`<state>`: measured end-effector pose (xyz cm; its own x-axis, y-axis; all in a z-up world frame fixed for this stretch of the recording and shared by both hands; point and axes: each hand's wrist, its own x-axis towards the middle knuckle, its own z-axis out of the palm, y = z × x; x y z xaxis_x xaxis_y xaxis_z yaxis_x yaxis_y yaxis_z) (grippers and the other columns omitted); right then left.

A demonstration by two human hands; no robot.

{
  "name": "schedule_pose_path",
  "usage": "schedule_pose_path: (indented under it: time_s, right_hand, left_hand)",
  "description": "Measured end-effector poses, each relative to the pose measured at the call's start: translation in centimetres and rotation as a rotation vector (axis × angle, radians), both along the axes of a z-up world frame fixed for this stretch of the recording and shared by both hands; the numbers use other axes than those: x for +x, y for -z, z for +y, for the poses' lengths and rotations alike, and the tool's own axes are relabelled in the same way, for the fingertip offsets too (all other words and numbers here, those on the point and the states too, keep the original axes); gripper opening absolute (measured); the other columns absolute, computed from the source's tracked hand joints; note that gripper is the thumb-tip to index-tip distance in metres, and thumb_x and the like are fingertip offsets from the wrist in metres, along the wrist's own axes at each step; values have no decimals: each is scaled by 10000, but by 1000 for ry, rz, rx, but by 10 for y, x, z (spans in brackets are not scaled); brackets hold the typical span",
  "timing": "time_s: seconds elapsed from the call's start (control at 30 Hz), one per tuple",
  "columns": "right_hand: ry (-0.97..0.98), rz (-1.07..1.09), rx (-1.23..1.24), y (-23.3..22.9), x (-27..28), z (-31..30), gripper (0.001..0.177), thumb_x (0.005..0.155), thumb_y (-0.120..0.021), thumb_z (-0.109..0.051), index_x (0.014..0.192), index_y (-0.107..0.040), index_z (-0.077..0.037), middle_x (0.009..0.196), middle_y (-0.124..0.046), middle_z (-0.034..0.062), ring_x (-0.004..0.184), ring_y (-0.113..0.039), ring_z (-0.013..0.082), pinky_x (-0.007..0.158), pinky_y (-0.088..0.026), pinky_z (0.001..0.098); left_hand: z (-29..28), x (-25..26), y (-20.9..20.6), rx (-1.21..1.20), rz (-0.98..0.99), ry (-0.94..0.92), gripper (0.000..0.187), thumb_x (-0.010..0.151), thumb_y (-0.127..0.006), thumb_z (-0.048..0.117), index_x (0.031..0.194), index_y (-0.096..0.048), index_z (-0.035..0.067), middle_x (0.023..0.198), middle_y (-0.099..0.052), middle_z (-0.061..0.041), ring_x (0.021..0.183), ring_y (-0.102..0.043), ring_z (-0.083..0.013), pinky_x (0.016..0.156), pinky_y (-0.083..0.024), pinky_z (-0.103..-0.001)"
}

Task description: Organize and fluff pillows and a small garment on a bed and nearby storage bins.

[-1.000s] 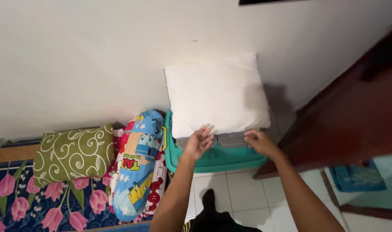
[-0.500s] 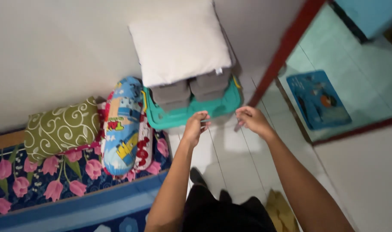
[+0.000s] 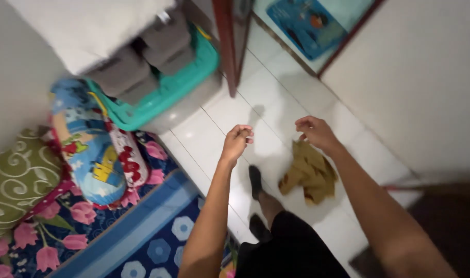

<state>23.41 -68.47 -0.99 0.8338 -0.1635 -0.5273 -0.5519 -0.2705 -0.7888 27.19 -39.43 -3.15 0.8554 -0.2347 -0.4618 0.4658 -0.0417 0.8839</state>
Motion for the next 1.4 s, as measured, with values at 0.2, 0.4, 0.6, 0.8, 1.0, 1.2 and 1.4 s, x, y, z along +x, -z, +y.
schedule_pose_path:
  time_s: [0.2,0.4,0.6,0.8,1.0,1.2,1.4]
  right_hand:
    - [143,186,-64,63,-130,-65,254,963,-633,-215,1159,-690,-64,963,-694,56,793,-630,143,651,-524,313]
    - [151,411,-120,188,-199,-109,351,945,-659,-316,1204,-697,-83,997,-709,57,784,-631,158,635,-511,327]
    - [25,370,-187,400,-246,-152,403,915,-705,-322,1226,-690,-66,1083,-737,99,937,-681,219,817,-538,351]
    - [-189,297,-334,541,-246,-161,444,874,-685,-206,1297,-629,-83,1206,-710,130,1112,-672,284,947,-529,399]
    - [-772,-192,-829,610,-198,-104,539,822,-660,-147,1353,-603,-224,1407,-588,84,1154,-598,350,941,-484,494]
    - [-941,-108,-986,663,-162,-80,585,827,-620,-184,1404,-597,-277,1494,-530,53,1212,-544,309,959,-444,540]
    - [-738,-37,-750,648,-176,-121,239,922,-654,-190,1152,-714,-163,1132,-714,54,1044,-654,268,940,-458,473]
  left_hand:
    - [-54,-102,58,3,145,88,223,987,-533,166,1124,-677,65,976,-708,-39,821,-666,-141,801,-552,-279]
    - [-83,-152,189,-22,157,2,205,978,-574,155,1072,-696,21,975,-713,-49,880,-683,-119,767,-574,-277]
    - [-122,-169,294,101,363,-25,222,949,-578,142,1111,-694,43,950,-702,-73,802,-656,-166,694,-490,-305]
    - [-149,-185,428,218,542,10,280,963,-529,175,1190,-642,56,1015,-743,-74,828,-673,-154,749,-514,-299]
    - [-148,-228,545,211,588,-25,298,965,-503,174,1212,-629,64,1019,-752,-70,831,-669,-147,758,-513,-286]
    - [-163,-259,595,277,650,-38,289,944,-527,173,1184,-646,64,997,-758,-69,812,-687,-149,709,-505,-297]
    - [-182,-260,589,397,394,11,317,924,-673,235,1183,-642,56,1086,-740,-82,907,-708,-194,823,-568,-331]
